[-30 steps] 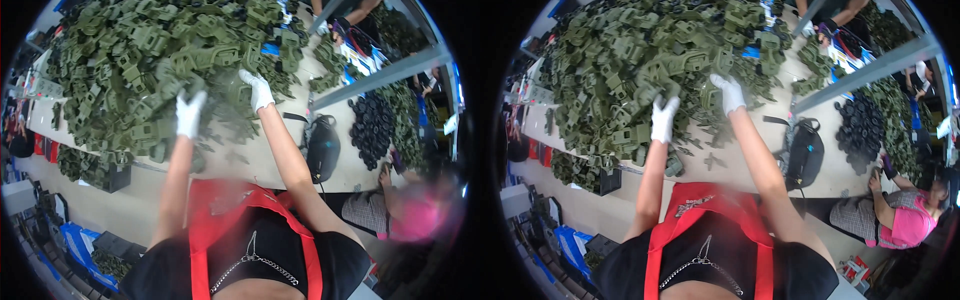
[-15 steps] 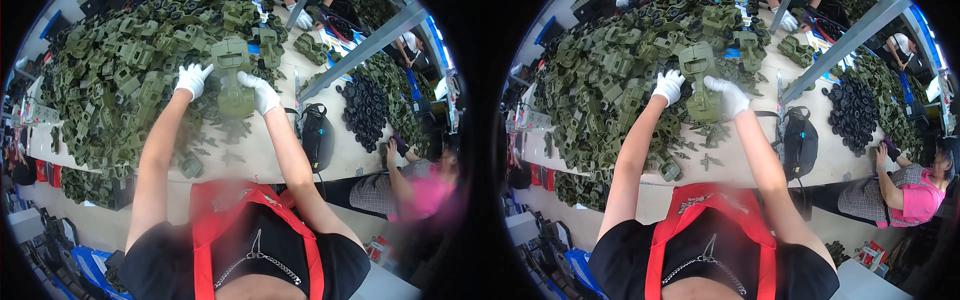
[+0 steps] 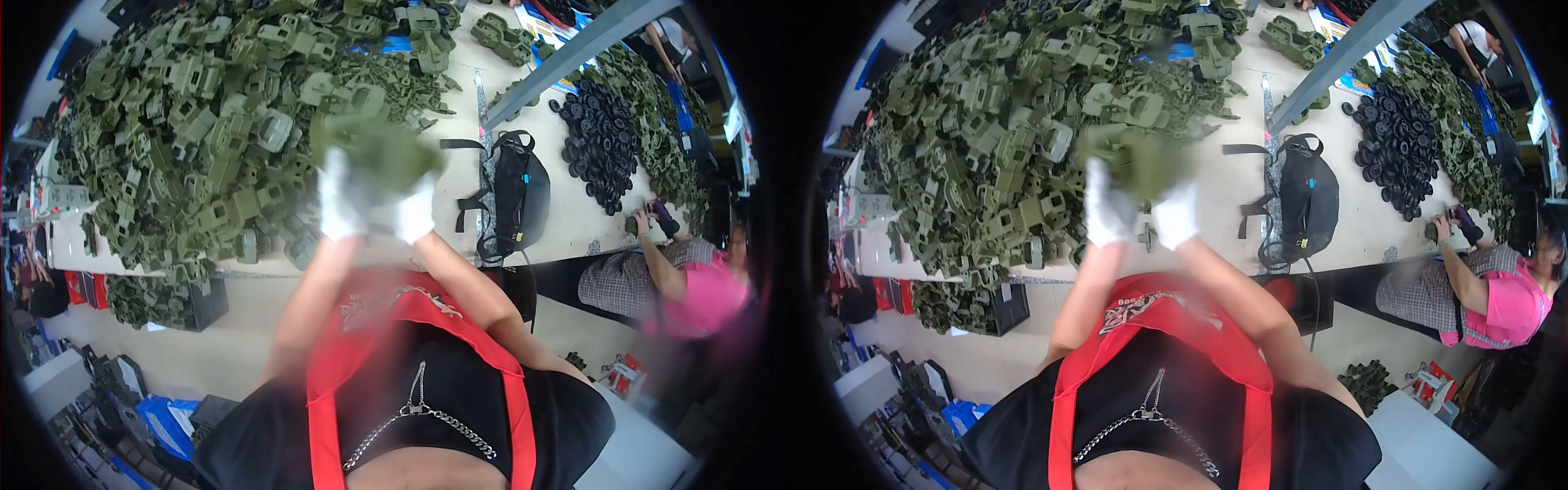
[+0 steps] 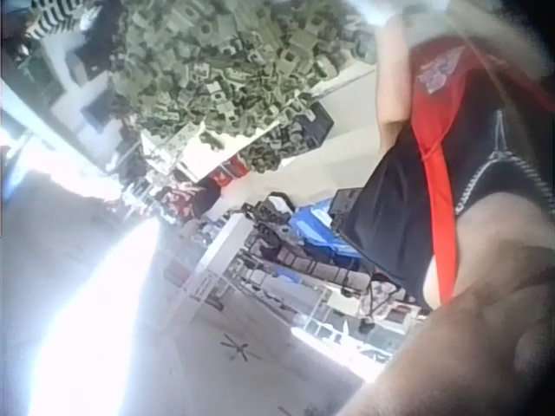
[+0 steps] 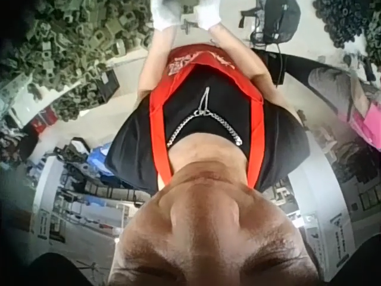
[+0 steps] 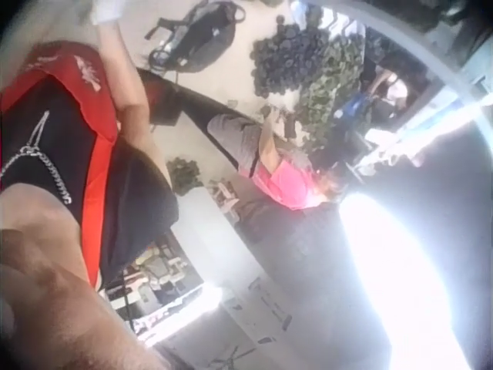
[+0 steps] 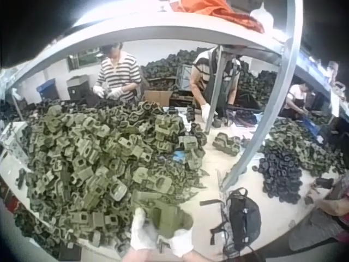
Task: The person assembles green plastic toy tank parts with black plastic rings by hand at a factory workstation.
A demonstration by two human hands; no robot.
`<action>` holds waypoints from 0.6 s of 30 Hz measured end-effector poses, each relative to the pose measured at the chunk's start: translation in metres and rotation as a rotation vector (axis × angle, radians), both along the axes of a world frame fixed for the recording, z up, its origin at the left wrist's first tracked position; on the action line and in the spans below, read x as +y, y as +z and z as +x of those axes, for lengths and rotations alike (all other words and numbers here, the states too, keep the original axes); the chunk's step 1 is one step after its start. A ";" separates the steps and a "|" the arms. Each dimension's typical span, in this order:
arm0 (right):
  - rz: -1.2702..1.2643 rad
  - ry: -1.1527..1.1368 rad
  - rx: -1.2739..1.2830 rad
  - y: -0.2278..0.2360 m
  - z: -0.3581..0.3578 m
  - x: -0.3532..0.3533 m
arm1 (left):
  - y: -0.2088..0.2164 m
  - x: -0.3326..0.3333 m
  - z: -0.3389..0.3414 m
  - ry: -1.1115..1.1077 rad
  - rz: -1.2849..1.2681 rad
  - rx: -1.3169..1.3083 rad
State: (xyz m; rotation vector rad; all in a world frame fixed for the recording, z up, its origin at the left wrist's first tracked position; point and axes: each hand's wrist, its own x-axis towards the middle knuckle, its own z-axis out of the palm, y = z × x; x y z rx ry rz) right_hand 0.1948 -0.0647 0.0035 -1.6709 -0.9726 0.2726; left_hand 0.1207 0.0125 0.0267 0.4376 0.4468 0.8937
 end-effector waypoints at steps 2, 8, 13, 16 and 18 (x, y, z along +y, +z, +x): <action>-0.014 0.251 0.223 0.007 0.013 -0.029 | 0.001 0.039 -0.035 -0.237 -0.032 -0.192; -0.262 0.258 0.496 0.030 -0.009 -0.036 | 0.003 -0.006 -0.025 -0.003 0.235 0.431; -0.189 0.214 0.658 0.000 -0.004 -0.048 | -0.032 -0.021 -0.056 -0.494 0.444 0.756; -0.559 0.440 0.981 0.003 0.012 -0.054 | -0.027 -0.022 -0.061 -0.524 0.507 0.721; -0.459 0.396 0.848 -0.043 0.006 -0.065 | -0.044 -0.022 -0.059 -0.668 0.292 0.764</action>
